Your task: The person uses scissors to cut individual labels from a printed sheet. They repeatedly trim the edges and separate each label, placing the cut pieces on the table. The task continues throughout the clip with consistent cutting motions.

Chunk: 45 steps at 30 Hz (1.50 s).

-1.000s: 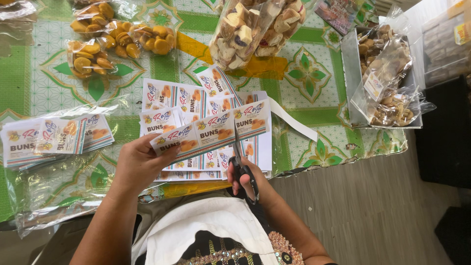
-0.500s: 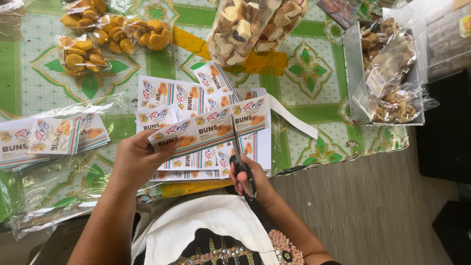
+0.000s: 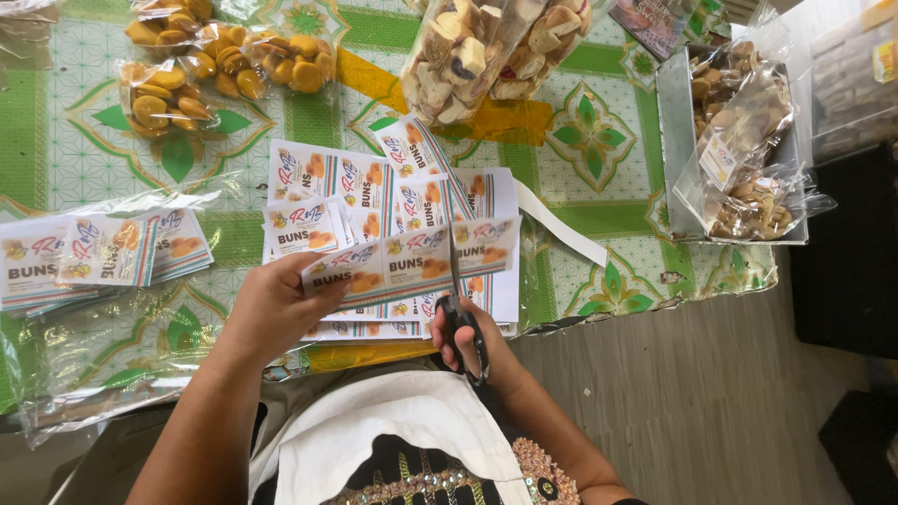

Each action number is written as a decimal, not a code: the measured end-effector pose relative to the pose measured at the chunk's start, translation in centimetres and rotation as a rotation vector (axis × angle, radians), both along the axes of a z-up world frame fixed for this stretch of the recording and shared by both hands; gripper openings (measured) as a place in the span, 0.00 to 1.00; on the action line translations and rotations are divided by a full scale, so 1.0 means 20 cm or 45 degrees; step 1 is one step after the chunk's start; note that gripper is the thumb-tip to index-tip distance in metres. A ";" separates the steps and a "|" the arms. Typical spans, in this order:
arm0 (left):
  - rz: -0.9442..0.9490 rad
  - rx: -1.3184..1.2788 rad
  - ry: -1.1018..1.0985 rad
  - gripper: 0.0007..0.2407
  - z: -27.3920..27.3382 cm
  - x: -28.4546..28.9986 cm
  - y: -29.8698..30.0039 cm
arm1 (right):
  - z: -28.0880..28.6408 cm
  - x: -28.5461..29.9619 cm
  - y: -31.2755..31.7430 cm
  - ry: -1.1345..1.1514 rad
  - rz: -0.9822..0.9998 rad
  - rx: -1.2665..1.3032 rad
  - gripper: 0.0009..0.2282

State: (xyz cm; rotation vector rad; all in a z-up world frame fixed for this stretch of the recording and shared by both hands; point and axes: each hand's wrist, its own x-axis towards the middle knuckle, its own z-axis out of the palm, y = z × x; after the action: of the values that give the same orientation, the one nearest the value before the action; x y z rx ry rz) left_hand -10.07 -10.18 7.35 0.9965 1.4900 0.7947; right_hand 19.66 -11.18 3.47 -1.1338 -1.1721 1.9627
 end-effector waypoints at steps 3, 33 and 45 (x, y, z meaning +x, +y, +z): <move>-0.059 0.060 -0.083 0.13 0.00 0.02 0.01 | 0.01 -0.01 0.02 -0.012 -0.002 -0.030 0.38; 0.265 0.127 -0.020 0.13 -0.10 -0.10 0.11 | -0.05 -0.02 0.03 0.184 0.258 -0.230 0.43; 0.057 0.541 0.253 0.10 0.03 0.15 0.10 | 0.03 -0.09 0.02 -0.017 0.333 0.003 0.45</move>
State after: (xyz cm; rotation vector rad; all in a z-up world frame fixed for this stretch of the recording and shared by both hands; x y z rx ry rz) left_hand -7.08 -8.21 7.94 1.3946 1.5482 1.0989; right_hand 17.89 -10.71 4.04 -1.0361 -1.3881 2.1483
